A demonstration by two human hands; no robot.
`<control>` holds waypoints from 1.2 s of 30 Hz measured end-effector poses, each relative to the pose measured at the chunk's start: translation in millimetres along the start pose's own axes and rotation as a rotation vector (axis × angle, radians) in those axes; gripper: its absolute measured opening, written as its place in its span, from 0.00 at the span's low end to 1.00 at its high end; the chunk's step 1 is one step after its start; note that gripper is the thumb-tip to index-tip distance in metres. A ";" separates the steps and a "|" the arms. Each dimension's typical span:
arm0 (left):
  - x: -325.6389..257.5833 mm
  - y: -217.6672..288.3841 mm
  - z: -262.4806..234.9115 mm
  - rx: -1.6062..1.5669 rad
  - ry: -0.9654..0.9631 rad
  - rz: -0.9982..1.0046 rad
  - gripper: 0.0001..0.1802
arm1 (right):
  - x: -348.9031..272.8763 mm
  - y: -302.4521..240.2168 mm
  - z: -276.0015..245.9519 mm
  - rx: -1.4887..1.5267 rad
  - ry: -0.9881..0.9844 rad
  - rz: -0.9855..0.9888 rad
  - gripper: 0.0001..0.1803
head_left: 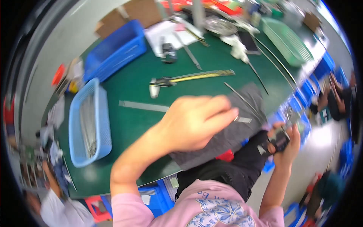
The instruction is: The recorder uses a file to smooth the end of a metal rod and then measures it using a digital micrometer.
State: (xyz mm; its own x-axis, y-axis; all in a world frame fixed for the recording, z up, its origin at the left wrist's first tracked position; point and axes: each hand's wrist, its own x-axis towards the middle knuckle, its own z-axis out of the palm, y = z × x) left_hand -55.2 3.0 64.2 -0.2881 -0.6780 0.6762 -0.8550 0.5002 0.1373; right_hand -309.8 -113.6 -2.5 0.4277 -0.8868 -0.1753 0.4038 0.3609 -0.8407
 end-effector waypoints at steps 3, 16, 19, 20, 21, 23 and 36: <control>12.7 -51.0 -44.3 0.275 -0.048 0.005 0.14 | -7.5 5.3 -3.4 -0.066 -0.054 -0.033 0.30; -83.5 -297.6 -143.8 0.729 0.036 -0.597 0.07 | -39.6 9.4 -41.8 -0.225 0.213 -0.101 0.26; -100.2 -325.6 -136.8 0.685 -0.055 -0.778 0.07 | -49.6 7.7 -40.9 -0.232 0.325 -0.105 0.25; -103.7 -334.7 -134.6 0.651 -0.093 -0.814 0.07 | -50.2 7.7 -39.9 -0.230 0.352 -0.108 0.25; -108.6 -343.6 -131.6 0.566 -0.097 -0.919 0.09 | -51.3 8.7 -38.4 -0.251 0.331 -0.123 0.25; -113.2 -359.5 -134.1 0.419 -0.129 -0.997 0.10 | -50.5 11.2 -34.3 -0.258 0.316 -0.135 0.25; -55.4 -270.7 -93.1 0.726 0.052 -0.501 0.11 | -16.3 -0.4 -24.9 -0.418 0.153 -0.151 0.23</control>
State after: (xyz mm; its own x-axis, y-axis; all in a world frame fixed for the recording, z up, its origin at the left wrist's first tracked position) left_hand 232.4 -44.7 57.0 0.1990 -0.6916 0.6943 -0.9435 -0.3267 -0.0550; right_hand -337.0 -106.5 -12.1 0.2524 -0.9641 -0.0826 0.0788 0.1056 -0.9913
